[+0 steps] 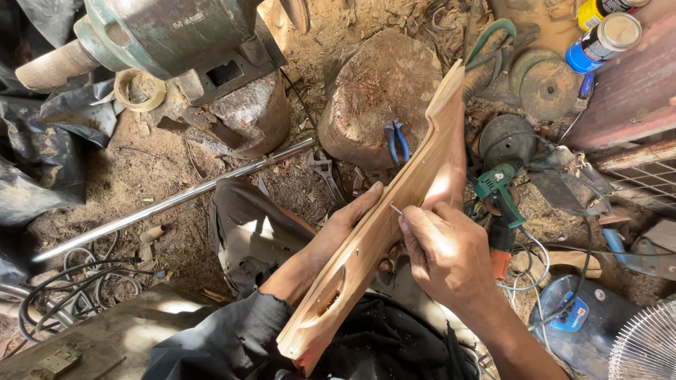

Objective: The person inserts metal wires into pre-drilled holes along the edge of a curved wooden piece and bends them to secure the wood. The person uses pliers to cut the excess wire after each insertion.

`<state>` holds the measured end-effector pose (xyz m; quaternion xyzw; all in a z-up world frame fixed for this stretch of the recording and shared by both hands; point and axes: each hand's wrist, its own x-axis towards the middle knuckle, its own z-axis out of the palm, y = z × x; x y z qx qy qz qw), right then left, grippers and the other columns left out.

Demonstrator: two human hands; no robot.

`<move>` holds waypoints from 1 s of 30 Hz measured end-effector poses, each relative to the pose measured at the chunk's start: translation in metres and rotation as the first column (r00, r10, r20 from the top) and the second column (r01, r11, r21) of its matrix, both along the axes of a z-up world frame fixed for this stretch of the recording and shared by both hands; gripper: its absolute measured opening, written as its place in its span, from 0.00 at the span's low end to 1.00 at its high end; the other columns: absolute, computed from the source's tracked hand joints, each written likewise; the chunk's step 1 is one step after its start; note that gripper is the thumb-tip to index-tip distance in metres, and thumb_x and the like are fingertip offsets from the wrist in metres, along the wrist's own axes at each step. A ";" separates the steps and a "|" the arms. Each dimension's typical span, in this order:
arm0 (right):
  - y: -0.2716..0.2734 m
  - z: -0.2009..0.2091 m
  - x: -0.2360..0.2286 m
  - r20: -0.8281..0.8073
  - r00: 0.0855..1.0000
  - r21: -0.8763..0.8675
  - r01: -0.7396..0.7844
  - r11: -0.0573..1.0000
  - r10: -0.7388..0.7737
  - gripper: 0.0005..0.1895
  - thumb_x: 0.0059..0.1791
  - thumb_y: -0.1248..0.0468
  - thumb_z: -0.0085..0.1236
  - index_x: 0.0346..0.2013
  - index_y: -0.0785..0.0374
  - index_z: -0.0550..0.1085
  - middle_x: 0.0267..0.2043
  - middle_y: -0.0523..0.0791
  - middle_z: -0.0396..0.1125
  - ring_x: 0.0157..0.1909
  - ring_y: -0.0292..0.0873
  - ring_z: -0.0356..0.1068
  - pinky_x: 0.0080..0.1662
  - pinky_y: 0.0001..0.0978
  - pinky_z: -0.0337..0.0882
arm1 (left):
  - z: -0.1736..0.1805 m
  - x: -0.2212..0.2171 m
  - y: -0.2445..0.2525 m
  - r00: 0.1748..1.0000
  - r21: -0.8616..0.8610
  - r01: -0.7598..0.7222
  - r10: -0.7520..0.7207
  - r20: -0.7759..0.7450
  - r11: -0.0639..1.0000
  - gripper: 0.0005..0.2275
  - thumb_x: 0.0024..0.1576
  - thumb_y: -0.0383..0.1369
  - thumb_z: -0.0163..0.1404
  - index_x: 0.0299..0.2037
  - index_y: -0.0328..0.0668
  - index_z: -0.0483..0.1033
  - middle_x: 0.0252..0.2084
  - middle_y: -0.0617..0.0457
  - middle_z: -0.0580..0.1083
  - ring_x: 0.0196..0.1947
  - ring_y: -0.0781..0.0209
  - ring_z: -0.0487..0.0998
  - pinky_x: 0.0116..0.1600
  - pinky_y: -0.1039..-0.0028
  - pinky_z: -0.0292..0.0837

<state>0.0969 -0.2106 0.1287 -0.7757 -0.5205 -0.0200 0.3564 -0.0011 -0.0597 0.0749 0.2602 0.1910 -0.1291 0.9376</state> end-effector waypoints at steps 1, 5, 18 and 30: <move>-0.001 -0.001 0.002 0.074 0.997 -0.003 -0.027 1.000 0.027 0.06 0.46 0.72 0.61 0.38 0.68 0.75 0.27 0.48 0.66 0.28 0.50 0.67 0.32 0.40 0.66 | 0.001 0.001 0.000 0.999 0.022 0.005 -0.006 0.042 1.000 0.30 0.72 0.57 0.35 0.56 0.31 0.71 0.35 0.51 0.72 0.32 0.63 0.73 0.34 0.74 0.72; -0.007 -0.008 0.010 0.069 0.997 0.001 -0.035 0.999 0.035 0.06 0.45 0.70 0.61 0.37 0.66 0.75 0.29 0.49 0.68 0.28 0.50 0.66 0.34 0.39 0.65 | 0.006 0.007 0.001 0.982 0.515 -0.105 0.006 0.190 0.851 0.30 0.68 0.52 0.33 0.71 0.37 0.64 0.57 0.51 0.71 0.54 0.66 0.69 0.57 0.76 0.66; -0.012 -0.016 0.023 0.278 0.938 -0.122 -0.181 0.976 0.209 0.13 0.42 0.71 0.60 0.41 0.69 0.75 0.26 0.46 0.66 0.32 0.48 0.68 0.37 0.39 0.67 | -0.015 0.008 -0.009 0.997 0.158 -0.053 0.043 0.069 0.986 0.20 0.71 0.46 0.42 0.64 0.39 0.67 0.36 0.59 0.72 0.28 0.76 0.71 0.29 0.84 0.67; -0.026 0.014 0.034 0.464 0.837 -0.264 -0.180 0.947 0.289 0.21 0.41 0.67 0.59 0.48 0.73 0.74 0.46 0.51 0.72 0.53 0.51 0.71 0.49 0.41 0.73 | -0.006 0.014 -0.006 0.995 0.092 -0.102 0.099 0.034 0.991 0.21 0.70 0.49 0.45 0.65 0.43 0.70 0.41 0.58 0.70 0.34 0.72 0.68 0.36 0.78 0.66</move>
